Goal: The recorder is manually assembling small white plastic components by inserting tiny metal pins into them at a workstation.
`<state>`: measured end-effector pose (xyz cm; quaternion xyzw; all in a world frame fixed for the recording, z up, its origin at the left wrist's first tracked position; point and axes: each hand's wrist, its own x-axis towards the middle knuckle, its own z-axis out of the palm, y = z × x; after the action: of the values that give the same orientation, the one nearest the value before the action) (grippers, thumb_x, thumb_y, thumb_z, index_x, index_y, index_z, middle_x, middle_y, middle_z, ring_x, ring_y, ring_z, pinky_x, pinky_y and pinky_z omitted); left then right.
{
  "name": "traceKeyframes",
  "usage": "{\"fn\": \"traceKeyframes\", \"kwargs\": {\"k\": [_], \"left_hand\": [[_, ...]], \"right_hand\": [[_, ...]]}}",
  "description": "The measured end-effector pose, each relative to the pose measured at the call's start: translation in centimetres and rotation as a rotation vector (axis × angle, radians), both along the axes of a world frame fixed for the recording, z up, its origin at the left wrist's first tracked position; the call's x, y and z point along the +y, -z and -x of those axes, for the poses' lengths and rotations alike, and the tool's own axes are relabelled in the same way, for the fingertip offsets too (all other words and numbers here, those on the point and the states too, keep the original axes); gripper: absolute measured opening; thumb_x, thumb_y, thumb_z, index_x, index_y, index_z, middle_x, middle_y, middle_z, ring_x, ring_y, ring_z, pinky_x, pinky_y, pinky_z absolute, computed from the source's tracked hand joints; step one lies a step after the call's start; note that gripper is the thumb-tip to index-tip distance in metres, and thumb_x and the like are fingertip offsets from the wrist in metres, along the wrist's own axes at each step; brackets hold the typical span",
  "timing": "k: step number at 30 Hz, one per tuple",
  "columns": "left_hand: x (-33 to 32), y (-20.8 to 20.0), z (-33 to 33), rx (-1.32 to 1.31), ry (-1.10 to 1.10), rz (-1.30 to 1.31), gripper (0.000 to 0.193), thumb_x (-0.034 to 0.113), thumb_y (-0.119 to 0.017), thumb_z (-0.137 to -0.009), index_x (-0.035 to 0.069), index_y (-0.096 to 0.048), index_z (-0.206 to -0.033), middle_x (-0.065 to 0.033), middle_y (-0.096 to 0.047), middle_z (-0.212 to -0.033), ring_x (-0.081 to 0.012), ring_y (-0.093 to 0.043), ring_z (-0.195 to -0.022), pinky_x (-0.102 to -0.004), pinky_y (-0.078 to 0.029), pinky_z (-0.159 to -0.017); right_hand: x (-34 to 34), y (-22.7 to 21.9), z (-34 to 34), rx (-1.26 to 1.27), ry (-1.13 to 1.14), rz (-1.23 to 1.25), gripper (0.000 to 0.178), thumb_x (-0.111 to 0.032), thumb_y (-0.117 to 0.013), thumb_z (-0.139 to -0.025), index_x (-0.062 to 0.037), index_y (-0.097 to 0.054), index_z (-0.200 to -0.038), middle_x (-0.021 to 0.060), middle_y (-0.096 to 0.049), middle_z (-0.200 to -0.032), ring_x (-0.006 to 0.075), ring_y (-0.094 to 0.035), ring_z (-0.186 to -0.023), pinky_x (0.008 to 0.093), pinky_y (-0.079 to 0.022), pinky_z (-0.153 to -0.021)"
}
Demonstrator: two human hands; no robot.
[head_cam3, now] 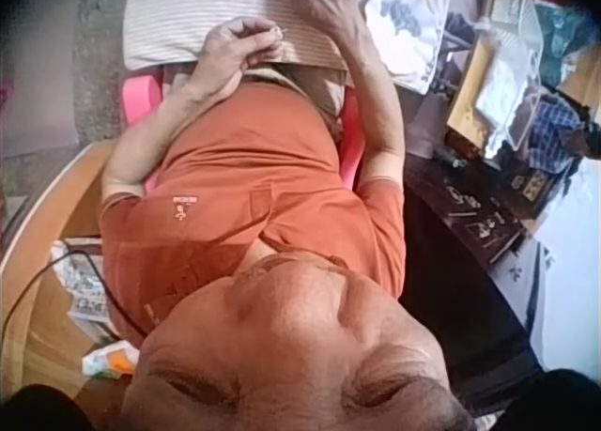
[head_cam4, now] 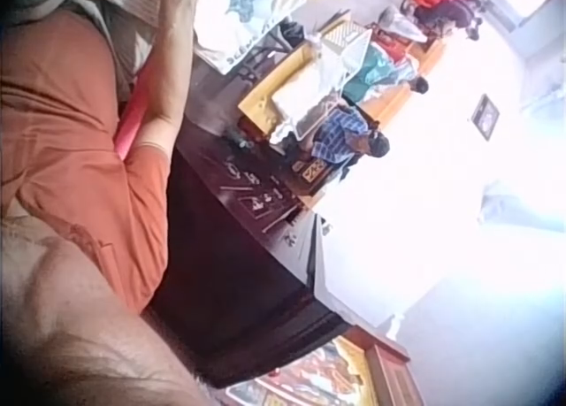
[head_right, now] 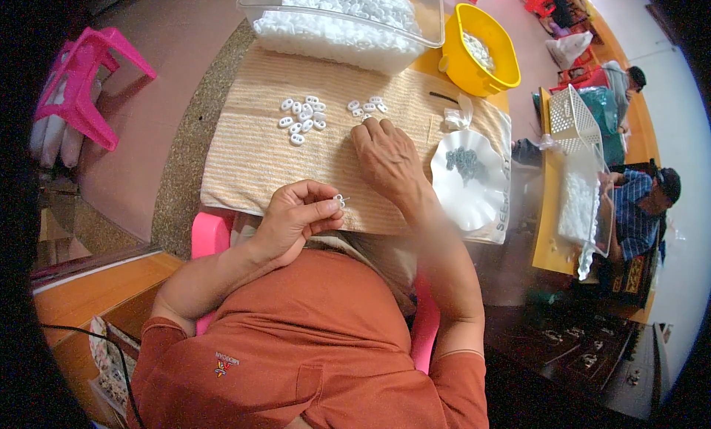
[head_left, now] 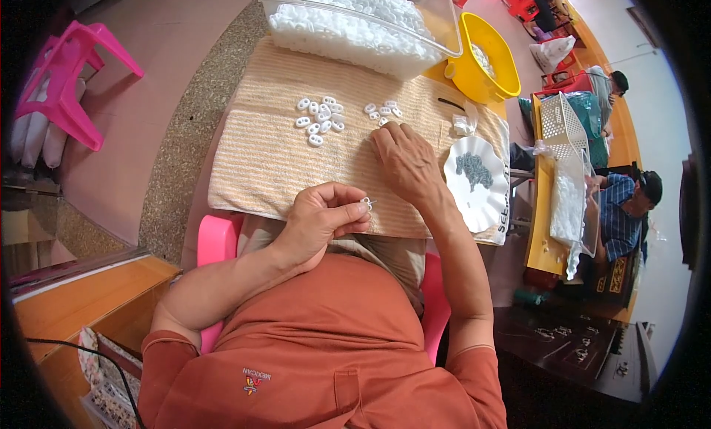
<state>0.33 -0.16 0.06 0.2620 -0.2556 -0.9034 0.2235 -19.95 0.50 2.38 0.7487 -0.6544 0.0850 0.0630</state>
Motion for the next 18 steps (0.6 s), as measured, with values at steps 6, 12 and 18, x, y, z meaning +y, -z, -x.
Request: {"fn": "traceKeyframes", "kwargs": {"k": [6, 12, 18], "left_hand": [[-0.1, -0.2, -0.1, 0.001, 0.0, -0.002, 0.012, 0.002, -0.064, -0.085, 0.002, -0.061, -0.097, -0.0061, -0.065, -0.088, -0.0132, -0.065, -0.078, -0.0273, -0.058, -0.073], [-0.1, -0.4, -0.1, -0.027, 0.004, 0.008, 0.013, 0.003, -0.064, -0.085, 0.002, -0.061, -0.098, -0.006, -0.065, -0.088, -0.0129, -0.065, -0.079, -0.027, -0.058, -0.073], [0.0, -0.3, 0.0, -0.029, 0.002, 0.011, 0.013, 0.003, -0.064, -0.085, 0.002, -0.061, -0.098, -0.0062, -0.066, -0.088, -0.0131, -0.065, -0.079, -0.0273, -0.058, -0.072]], "right_hand": [[0.3, -0.4, 0.2, 0.044, 0.01, -0.041, 0.013, -0.007, -0.049, -0.081, -0.0005, -0.055, -0.091, 0.0134, -0.057, -0.091, 0.028, -0.056, -0.087, 0.0378, -0.047, -0.078], [1.7, -2.8, 0.1, 0.171, 0.033, -0.217, 0.014, -0.005, -0.051, -0.08, 0.0005, -0.055, -0.092, 0.013, -0.056, -0.091, 0.0277, -0.056, -0.091, 0.0377, -0.046, -0.081], [1.9, -3.1, 0.3, 0.234, -0.009, -0.245, 0.014, -0.004, -0.053, -0.078, -0.0003, -0.056, -0.09, 0.0114, -0.056, -0.092, 0.0257, -0.055, -0.093, 0.0368, -0.047, -0.081]]}}
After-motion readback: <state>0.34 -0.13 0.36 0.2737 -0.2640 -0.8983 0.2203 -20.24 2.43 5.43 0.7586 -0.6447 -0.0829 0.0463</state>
